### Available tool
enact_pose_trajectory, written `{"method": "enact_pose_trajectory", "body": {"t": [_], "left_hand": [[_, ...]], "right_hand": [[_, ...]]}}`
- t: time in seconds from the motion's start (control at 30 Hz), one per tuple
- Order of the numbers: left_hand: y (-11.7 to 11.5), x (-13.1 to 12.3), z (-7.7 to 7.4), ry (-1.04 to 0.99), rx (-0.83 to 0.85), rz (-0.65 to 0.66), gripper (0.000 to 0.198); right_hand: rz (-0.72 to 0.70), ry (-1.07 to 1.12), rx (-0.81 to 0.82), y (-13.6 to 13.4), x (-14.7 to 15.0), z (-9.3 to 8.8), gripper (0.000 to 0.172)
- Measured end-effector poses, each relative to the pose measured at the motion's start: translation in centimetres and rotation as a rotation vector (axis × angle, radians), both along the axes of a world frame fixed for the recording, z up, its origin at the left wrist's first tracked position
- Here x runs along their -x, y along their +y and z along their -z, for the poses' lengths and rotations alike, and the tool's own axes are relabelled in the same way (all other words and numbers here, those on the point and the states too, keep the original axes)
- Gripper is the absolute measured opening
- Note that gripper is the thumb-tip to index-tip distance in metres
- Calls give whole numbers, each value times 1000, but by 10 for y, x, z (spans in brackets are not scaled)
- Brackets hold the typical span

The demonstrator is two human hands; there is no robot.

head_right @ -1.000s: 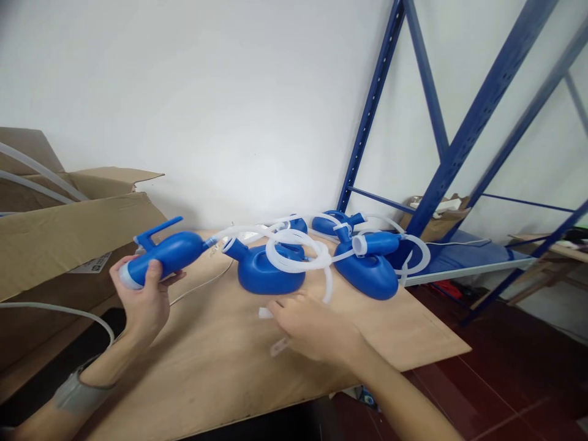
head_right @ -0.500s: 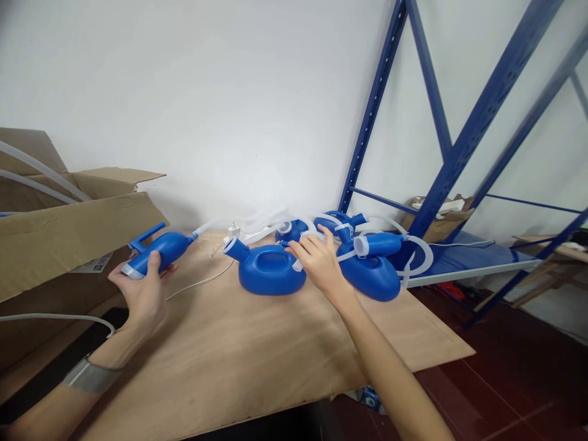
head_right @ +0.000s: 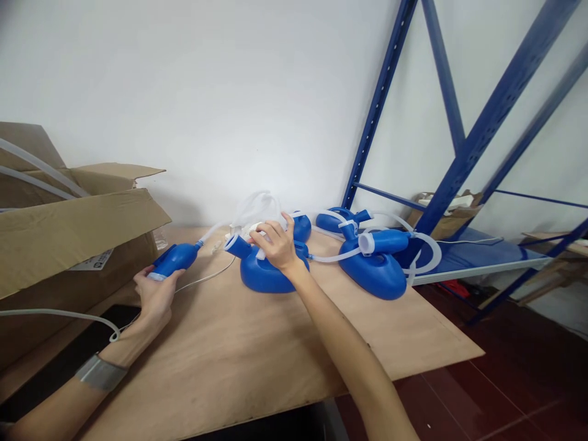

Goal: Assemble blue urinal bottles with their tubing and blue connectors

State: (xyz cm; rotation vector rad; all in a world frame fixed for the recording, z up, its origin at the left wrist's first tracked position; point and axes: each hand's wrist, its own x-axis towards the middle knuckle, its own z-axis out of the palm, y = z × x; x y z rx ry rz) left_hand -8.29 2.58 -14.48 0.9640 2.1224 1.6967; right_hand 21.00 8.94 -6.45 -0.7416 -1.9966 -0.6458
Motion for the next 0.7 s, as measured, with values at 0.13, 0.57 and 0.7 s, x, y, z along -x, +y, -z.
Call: {"method": "enact_pose_trajectory", "body": {"t": [0.13,0.57,0.7], "left_hand": [[-7,-7,-8,138,82,21,77],[-19,-36,-20,696,-254,233,21],[-11,-56,-54,648,-397,464,21]], "right_hand": [[-16,15,58,11,20,3,21],[206,527,427,28,12,-28,58],[126,563,453,34,-3,-36,48]]}}
